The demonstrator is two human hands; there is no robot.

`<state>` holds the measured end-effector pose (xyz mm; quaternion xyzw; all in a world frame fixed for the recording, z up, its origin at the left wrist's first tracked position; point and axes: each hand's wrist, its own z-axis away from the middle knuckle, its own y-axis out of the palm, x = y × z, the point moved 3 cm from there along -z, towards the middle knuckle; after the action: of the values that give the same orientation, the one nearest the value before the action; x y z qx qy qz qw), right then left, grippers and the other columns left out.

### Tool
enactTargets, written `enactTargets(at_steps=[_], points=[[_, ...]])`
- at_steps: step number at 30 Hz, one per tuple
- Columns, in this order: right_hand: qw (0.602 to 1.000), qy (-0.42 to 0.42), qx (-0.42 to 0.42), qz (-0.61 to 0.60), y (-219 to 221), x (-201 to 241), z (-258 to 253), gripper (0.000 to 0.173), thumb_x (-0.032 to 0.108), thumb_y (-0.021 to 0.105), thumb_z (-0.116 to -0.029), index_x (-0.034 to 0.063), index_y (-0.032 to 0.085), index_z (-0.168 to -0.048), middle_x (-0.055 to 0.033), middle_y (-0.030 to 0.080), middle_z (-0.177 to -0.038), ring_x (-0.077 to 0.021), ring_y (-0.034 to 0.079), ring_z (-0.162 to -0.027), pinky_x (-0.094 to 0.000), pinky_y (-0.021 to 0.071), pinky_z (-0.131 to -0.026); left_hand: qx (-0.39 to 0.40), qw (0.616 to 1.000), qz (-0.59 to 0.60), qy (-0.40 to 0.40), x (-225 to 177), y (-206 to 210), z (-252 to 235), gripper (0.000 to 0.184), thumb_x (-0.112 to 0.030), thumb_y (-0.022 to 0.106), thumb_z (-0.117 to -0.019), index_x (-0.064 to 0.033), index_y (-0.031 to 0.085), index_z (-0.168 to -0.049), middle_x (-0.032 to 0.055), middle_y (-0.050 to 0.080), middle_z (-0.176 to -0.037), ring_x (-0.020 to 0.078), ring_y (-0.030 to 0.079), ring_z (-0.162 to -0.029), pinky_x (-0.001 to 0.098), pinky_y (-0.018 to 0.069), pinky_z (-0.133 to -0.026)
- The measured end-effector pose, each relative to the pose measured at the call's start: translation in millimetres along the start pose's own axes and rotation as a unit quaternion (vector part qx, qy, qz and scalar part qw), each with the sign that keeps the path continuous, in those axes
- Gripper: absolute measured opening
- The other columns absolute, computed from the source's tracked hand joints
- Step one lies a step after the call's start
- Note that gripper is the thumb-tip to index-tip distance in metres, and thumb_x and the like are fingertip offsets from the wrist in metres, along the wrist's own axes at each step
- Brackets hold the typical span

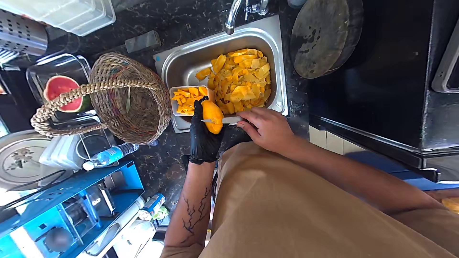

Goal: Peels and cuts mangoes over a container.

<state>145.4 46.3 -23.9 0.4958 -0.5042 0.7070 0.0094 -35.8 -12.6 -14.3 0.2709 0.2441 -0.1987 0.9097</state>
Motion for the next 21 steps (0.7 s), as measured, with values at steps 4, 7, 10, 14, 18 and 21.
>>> enactTargets(at_steps=[4, 7, 10, 14, 18, 21], points=[[0.991, 0.11, 0.014, -0.08, -2, -16, 1, 0.038, 0.037, 0.047, -0.1094, 0.0118, 0.067, -0.129, -0.0092, 0.07, -0.105, -0.023, 0.07, -0.09, -0.0461, 0.0597, -0.079, 0.017, 1.0, 0.008, -0.005, -3, -3, 2, 0.041, -0.048, 0.038, -0.1078, -0.022, 0.058, -0.132, 0.0079, 0.066, -0.106, 0.0211, 0.069, -0.089, 0.0387, 0.0605, -0.068], [0.966, 0.199, 0.028, -0.163, -6, -37, 1, 0.04, 0.038, 0.044, -0.1102, 0.0123, 0.066, -0.131, -0.0078, 0.07, -0.1, -0.0195, 0.066, -0.081, -0.044, 0.0566, -0.075, 0.118, 0.991, 0.061, -0.023, -4, -8, 1, 0.051, -0.055, 0.032, -0.1074, -0.0234, 0.053, -0.141, 0.0085, 0.065, -0.105, 0.0205, 0.068, -0.085, 0.0351, 0.0601, -0.066], [0.932, 0.302, 0.127, -0.155, -6, -53, 1, 0.046, 0.044, 0.039, -0.1109, 0.009, 0.068, -0.116, -0.0134, 0.063, -0.082, -0.0295, 0.062, -0.072, -0.0555, 0.0515, -0.066, 0.149, 0.987, 0.041, -0.031, -6, -12, -6, 0.062, -0.065, 0.022, -0.1042, -0.0256, 0.055, -0.138, 0.0087, 0.069, -0.108, 0.0222, 0.07, -0.087, 0.0359, 0.06, -0.064], [0.936, 0.264, 0.121, -0.199, -26, -35, 1, 0.04, 0.04, 0.042, -0.1107, 0.0134, 0.071, -0.12, -0.0043, 0.06, -0.074, -0.0168, 0.057, -0.061, -0.0384, 0.0512, -0.057, 0.21, 0.977, 0.037, -0.028, -3, -26, 5, 0.057, -0.06, 0.051, -0.0963, -0.0199, 0.06, -0.136, 0.0134, 0.069, -0.12, 0.0245, 0.071, -0.093, 0.038, 0.0609, -0.068], [0.959, 0.139, 0.115, -0.221, -48, -9, -6, 0.038, 0.038, 0.044, -0.1098, 0.0195, 0.071, -0.129, 0.0031, 0.069, -0.089, -0.007, 0.062, -0.07, -0.0288, 0.0549, -0.064, 0.272, 0.962, 0.011, 0.029, -3, -41, 12, 0.047, -0.015, 0.08, -0.0777, -0.0153, 0.064, -0.122, 0.0076, 0.073, -0.109, 0.0186, 0.073, -0.097, 0.0382, 0.0618, -0.083], [0.983, 0.038, 0.14, -0.11, -57, 10, -12, 0.04, 0.044, 0.042, -0.109, 0.0242, 0.072, -0.128, 0.0065, 0.073, -0.109, -0.0049, 0.068, -0.093, -0.0345, 0.0584, -0.083, 0.379, 0.924, -0.001, 0.038, -10, -40, 11, 0.06, -0.01, 0.076, -0.0843, -0.0187, 0.055, -0.139, 0.0104, 0.067, -0.125, 0.0204, 0.07, -0.1, 0.0351, 0.0614, -0.081]])
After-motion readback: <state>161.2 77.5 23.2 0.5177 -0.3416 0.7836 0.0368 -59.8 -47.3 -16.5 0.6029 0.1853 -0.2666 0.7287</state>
